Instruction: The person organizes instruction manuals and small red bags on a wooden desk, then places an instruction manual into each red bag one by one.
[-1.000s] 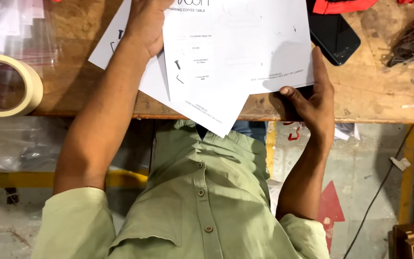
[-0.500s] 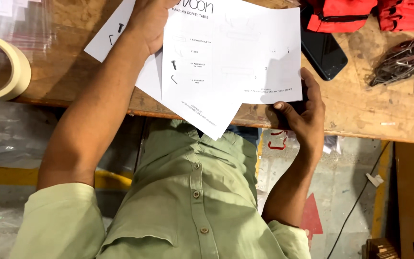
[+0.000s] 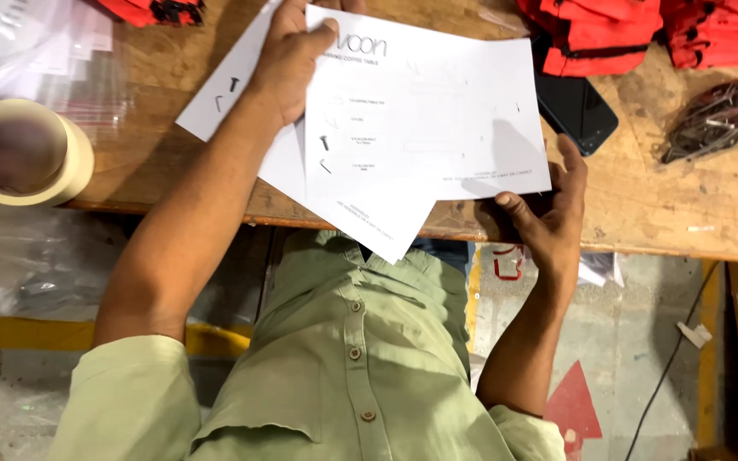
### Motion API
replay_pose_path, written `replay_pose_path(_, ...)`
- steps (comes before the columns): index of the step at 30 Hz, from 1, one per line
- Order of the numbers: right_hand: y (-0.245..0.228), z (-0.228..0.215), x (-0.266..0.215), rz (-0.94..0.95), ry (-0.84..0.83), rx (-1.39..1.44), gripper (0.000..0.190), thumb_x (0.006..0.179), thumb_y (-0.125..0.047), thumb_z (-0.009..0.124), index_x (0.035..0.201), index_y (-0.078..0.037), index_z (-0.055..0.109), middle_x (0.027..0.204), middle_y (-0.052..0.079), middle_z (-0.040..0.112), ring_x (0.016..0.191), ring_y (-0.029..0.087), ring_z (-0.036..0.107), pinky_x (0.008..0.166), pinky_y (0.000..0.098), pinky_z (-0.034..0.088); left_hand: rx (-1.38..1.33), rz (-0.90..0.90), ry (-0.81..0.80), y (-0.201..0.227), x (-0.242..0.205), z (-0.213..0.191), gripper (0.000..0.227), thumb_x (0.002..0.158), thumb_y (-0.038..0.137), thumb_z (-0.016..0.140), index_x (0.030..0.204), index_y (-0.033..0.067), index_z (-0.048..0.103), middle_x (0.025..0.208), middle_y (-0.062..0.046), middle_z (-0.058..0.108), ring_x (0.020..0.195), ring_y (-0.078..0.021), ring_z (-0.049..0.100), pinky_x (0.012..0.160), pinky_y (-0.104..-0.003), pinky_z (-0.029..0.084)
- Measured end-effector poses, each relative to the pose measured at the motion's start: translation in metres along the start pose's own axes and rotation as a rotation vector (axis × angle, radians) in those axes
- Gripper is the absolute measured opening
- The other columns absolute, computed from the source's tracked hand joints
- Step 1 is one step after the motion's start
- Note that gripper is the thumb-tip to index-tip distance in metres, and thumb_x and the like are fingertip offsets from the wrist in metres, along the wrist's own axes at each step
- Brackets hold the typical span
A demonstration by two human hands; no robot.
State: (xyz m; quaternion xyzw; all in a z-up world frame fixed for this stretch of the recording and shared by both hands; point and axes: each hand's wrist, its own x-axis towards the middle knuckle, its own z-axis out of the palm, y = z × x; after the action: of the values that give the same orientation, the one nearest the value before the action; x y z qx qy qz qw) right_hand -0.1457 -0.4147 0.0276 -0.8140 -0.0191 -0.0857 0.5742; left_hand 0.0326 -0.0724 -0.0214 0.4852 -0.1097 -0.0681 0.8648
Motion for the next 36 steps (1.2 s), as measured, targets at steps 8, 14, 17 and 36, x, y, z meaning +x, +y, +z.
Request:
replay_pose_path(8, 0.007, 0.0, 0.004, -0.05, 0.044, -0.218, 0.082, 0.092, -0.006, 0.079, 0.16, -0.001, 0.033, 0.123, 0.02, 0.068, 0.109, 0.022, 0.07, 0.092, 0.0355, 0.058, -0.052, 0.046, 0.001, -0.005, 0.007, -0.002, 0.038, 0.099, -0.008, 0.047, 0.135, 0.0058, 0.049, 0.13, -0.014, 0.065, 0.123, -0.021, 0.065, 0.105, -0.036, 0.059)
replay_pose_path(14, 0.004, 0.004, 0.002, 0.009, 0.053, -0.173, 0.066, 0.091, -0.009, 0.077, 0.151, -0.002, 0.05, 0.117, 0.017, 0.073, 0.1, 0.017, 0.071, 0.086, 0.0316, 0.059, -0.022, -0.059, 0.038, 0.006, 0.003, 0.005, 0.04, 0.099, -0.005, 0.049, 0.138, 0.0046, 0.048, 0.128, -0.014, 0.066, 0.112, -0.0199, 0.066, 0.098, -0.035, 0.058)
replay_pose_path(17, 0.003, 0.004, 0.001, 0.029, 0.06, -0.193, 0.063, 0.091, -0.009, 0.078, 0.149, -0.002, 0.054, 0.112, 0.017, 0.074, 0.097, 0.017, 0.071, 0.084, 0.0313, 0.059, -0.012, -0.075, 0.046, 0.008, 0.001, 0.008, 0.04, 0.099, -0.005, 0.049, 0.139, 0.0042, 0.047, 0.127, -0.014, 0.067, 0.11, -0.0192, 0.067, 0.096, -0.034, 0.059)
replay_pose_path(36, 0.003, 0.004, 0.003, 0.035, 0.014, -0.212, 0.086, 0.088, -0.006, 0.077, 0.161, 0.001, 0.031, 0.121, 0.023, 0.072, 0.106, 0.025, 0.074, 0.091, 0.0381, 0.062, -0.016, -0.096, 0.061, 0.009, 0.001, 0.008, 0.036, 0.102, -0.001, 0.046, 0.137, 0.0061, 0.047, 0.126, -0.013, 0.066, 0.11, -0.0194, 0.068, 0.095, -0.035, 0.062)
